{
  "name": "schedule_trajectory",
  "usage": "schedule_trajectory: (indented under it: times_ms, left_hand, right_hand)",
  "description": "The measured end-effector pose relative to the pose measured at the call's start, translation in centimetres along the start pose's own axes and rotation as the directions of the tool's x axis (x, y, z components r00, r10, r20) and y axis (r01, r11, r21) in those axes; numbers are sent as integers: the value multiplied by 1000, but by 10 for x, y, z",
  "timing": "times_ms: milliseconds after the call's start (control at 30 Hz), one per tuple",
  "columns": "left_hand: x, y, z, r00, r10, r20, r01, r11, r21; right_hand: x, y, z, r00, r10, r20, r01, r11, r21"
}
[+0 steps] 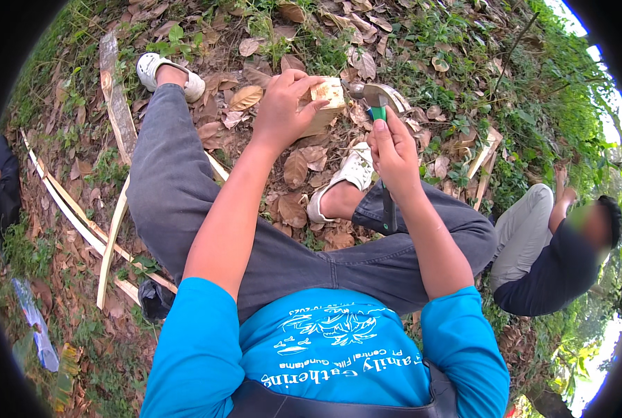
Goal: The person sits on the ground and uses a hammer to drive nails into a small wooden block. They repeatedly position the nail and strike it with the hammer, occasionally adjusting the wood's orientation.
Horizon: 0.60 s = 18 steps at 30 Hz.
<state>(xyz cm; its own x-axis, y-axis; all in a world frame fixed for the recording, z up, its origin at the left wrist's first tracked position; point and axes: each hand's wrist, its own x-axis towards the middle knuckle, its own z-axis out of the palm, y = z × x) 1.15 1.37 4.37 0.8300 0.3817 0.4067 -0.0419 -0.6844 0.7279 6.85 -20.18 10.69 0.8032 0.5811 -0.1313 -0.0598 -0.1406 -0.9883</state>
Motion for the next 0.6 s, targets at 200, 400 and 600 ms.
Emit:
schedule_trajectory:
  times_ms: [200, 400, 600]
  left_hand:
    - [-3, -4, 5, 999, 22, -36, -24, 998, -59]
    - [-6, -4, 7, 999, 34, -37, -36, 997, -67]
    - [-5, -4, 6, 999, 35, -5, -35, 995, -95]
  right_hand:
    - [1, -3, 2, 1000, 28, -14, -28, 1000, 2]
    - [2, 1, 2, 999, 22, 34, -22, 1000, 19]
    - [0, -11, 9, 999, 46, 17, -46, 999, 18]
